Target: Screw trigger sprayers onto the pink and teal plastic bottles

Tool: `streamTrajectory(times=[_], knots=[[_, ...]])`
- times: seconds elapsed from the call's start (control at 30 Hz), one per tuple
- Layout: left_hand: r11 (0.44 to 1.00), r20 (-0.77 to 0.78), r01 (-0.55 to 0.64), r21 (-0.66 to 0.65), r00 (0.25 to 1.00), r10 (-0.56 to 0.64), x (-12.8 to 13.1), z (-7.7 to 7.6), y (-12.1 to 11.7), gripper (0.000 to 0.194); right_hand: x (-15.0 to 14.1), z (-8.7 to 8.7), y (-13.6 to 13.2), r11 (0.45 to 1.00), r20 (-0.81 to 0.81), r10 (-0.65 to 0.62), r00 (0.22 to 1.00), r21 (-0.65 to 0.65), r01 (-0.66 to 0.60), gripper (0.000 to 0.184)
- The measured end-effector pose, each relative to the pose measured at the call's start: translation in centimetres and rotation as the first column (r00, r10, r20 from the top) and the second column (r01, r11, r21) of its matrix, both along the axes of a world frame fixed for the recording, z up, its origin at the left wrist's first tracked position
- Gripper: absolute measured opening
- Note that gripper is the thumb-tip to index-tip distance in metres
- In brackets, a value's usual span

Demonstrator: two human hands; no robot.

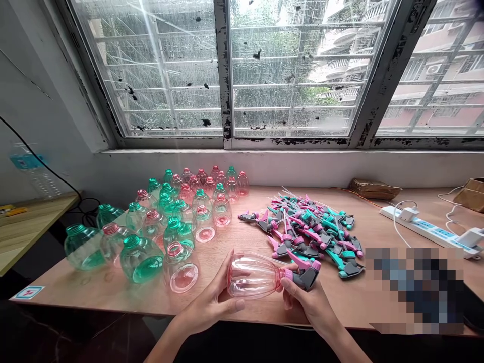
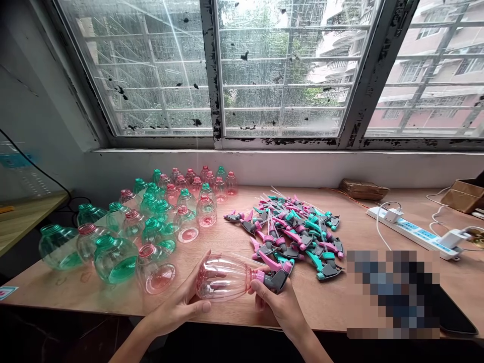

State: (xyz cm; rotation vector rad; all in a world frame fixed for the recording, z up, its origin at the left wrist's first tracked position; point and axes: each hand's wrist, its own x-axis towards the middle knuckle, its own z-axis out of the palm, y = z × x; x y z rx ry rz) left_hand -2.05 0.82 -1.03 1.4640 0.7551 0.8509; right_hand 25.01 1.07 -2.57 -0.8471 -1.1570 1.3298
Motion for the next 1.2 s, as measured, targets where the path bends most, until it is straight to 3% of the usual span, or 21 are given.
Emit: streamTrajectory(times=[0.37,0.73,1.0,1.2], knots=[[0.996,0.049,0.028,-0.080,0.999,-0.024,0.59,0.91,-0.07,0.101,0.21,-0.53,0.10,0.999,0.032,-0.032,0.999,0.010,0.032,0.033],[0.999,-0.005,-0.028,0.034,1.000,0.028,0.39,0.44,-0.09,0.104,0.15,-0.34,0.06,1.000,-0.008,0.006,1.000,0.007,-0.006,0.033],[1.000,-0.072,-0.006,0.006,0.997,0.006,0.20,0.64,0.04,0.103,0.06,0.00,-0.01,1.000,-0.013,0.021,1.000,-0.007,-0.021,0.038],[0.994,-0.061,-0.045,0.101,0.997,0.051,0.31,0.39,0.00,0.101,0.12,-0.04,0.02,1.000,-0.005,0.023,1.000,-0.008,-0.023,0.036]])
